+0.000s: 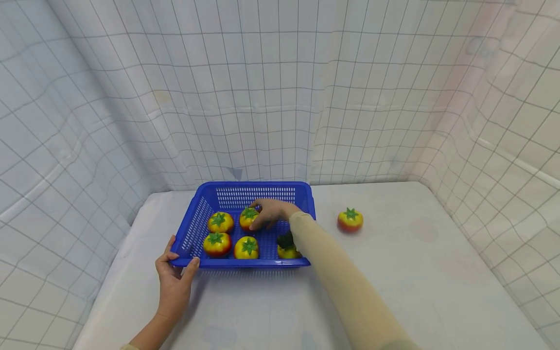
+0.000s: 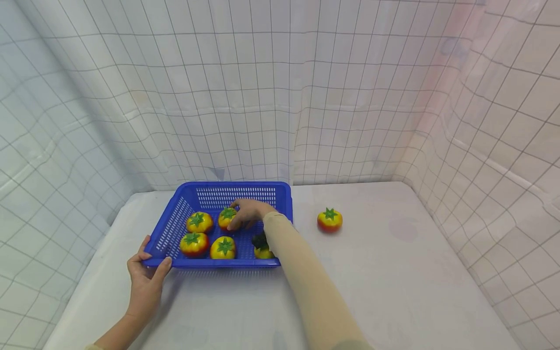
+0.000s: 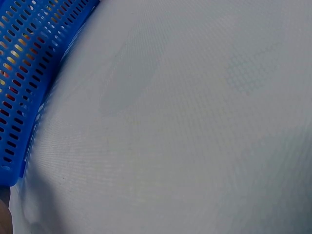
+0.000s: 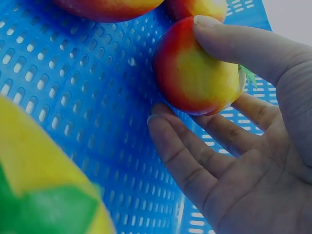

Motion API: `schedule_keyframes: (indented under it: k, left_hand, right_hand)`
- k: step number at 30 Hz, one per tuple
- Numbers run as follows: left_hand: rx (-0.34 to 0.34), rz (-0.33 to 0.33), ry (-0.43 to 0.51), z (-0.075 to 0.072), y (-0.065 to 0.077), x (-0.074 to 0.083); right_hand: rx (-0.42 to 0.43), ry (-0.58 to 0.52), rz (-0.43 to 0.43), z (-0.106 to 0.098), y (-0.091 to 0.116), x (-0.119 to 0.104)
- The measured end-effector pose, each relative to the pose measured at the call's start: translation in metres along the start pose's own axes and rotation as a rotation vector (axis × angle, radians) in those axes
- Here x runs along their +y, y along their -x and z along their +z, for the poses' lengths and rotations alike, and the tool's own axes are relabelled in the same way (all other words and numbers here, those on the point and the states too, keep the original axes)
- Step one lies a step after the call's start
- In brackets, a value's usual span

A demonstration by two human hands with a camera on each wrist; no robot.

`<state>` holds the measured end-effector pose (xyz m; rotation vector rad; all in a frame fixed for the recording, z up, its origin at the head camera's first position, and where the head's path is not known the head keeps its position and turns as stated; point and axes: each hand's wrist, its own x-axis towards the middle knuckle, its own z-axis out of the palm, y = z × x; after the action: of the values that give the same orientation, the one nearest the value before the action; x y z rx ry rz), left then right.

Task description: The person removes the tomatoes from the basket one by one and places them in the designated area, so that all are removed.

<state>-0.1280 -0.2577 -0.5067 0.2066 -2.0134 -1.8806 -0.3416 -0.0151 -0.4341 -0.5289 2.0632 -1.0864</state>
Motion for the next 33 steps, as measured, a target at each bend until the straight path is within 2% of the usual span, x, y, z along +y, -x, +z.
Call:
schedule_keyframes:
  k: [19,33]
  left_hand:
    - [-0.003,0.006,-0.001,0.001,0.000,0.002]
    - [0.008,-0.003,-0.035,0.001,0.000,0.000]
  right_hand:
    - [0.003,-0.072,-0.151,-0.035,0.036,-0.004]
    - [0.029,-0.043,-0.211,-0.056,0.059,0.003]
